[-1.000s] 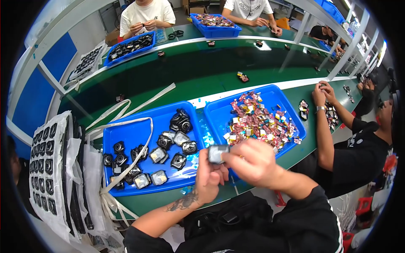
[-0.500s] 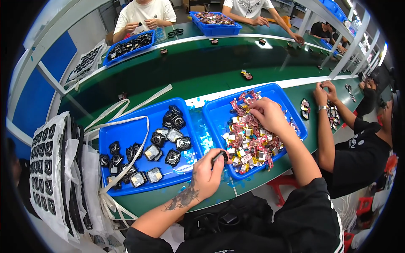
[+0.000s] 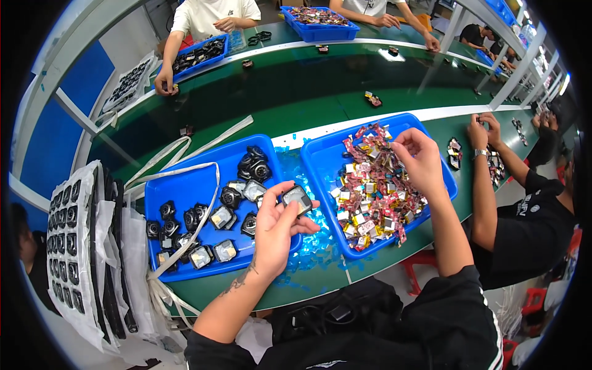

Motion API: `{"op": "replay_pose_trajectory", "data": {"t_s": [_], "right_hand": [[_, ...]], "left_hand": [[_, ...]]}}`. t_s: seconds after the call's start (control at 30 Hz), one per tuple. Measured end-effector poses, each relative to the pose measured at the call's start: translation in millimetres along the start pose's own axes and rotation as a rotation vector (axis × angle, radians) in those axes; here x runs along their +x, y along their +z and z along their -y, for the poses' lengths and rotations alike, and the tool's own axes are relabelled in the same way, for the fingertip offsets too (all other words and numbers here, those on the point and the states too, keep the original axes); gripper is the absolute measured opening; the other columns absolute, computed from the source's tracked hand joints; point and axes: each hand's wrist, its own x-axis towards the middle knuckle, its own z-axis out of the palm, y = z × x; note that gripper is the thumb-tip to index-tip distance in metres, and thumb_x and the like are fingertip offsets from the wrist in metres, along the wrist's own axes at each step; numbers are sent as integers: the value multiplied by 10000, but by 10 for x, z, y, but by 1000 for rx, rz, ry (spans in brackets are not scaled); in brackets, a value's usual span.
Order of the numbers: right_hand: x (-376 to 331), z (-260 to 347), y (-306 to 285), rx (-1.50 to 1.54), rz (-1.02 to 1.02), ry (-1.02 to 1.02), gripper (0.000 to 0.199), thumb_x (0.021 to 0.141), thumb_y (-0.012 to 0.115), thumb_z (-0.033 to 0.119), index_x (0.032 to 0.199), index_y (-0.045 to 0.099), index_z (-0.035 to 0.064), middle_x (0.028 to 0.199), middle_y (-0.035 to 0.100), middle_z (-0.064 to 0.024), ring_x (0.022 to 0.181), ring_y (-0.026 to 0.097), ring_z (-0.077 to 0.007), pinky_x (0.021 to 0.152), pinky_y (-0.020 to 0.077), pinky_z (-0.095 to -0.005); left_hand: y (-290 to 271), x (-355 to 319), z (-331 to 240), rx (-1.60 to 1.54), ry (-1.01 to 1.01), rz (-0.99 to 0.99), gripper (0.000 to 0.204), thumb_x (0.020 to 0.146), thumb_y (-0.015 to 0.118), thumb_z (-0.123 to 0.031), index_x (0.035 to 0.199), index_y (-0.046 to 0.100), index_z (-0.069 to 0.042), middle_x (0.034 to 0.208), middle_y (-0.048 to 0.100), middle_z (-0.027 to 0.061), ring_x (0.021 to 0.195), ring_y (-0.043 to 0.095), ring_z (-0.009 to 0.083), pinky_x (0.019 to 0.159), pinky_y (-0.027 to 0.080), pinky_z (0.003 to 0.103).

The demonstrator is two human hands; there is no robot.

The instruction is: The worker is assembling small electronic components, possibly smartwatches or portable modules, on a production assembly line.

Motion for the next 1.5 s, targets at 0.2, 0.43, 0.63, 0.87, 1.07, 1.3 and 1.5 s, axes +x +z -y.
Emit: {"op": "replay_pose_trajectory", "data": {"t_s": [0.2,0.43,0.63,0.87,1.07,1.3,1.5], "right_hand": [[-62,42,-72,69,-49,6,92,874,683,57,843,616,3,719,580,43,646,505,-12,569,412,-181],[-141,167,-133,296,5,113,95,892,658,46,837,590,10,721,567,47,642,494,-7,563,399,-176],[-69,203,-154,-240,72,-339,86,835,688,30,851,606,17,687,565,-42,599,528,-78,547,425,-239],[-136,160,-118,-20,100,32,110,875,658,-6,968,601,-3,853,609,16,762,565,-30,683,455,-167],[-238,178,-216,378,55,102,90,877,663,-2,946,605,-5,867,632,-7,762,580,-32,673,473,-180],[-444,787,-102,566,393,150,79,859,693,4,865,614,5,818,626,-2,725,576,-19,625,457,-167],[-543,972,350,441,512,107,86,871,691,49,858,616,8,750,584,33,630,484,-8,548,398,-190]], "left_hand": [[55,-58,-48,1127,777,87,260,749,630,57,985,658,-50,1100,683,104,1220,533,363,968,437,448],[138,-164,10,611,181,146,328,912,544,14,1233,562,-51,956,624,101,695,646,163,608,520,289],[64,-32,-34,272,113,45,339,996,458,-57,1333,426,-32,995,671,143,727,643,122,638,520,230],[56,-25,88,393,197,133,196,979,476,-22,1155,550,23,1037,679,138,1046,644,179,920,477,286],[59,-77,-55,215,58,72,268,1000,432,-60,1235,552,-17,1044,640,116,784,624,132,670,534,261],[-2,-17,-31,110,81,153,313,1003,472,-153,1224,579,41,1124,611,135,839,626,188,715,535,313],[114,-108,-178,521,235,244,152,794,748,-26,944,732,-9,996,592,64,819,576,101,679,462,216]]}}
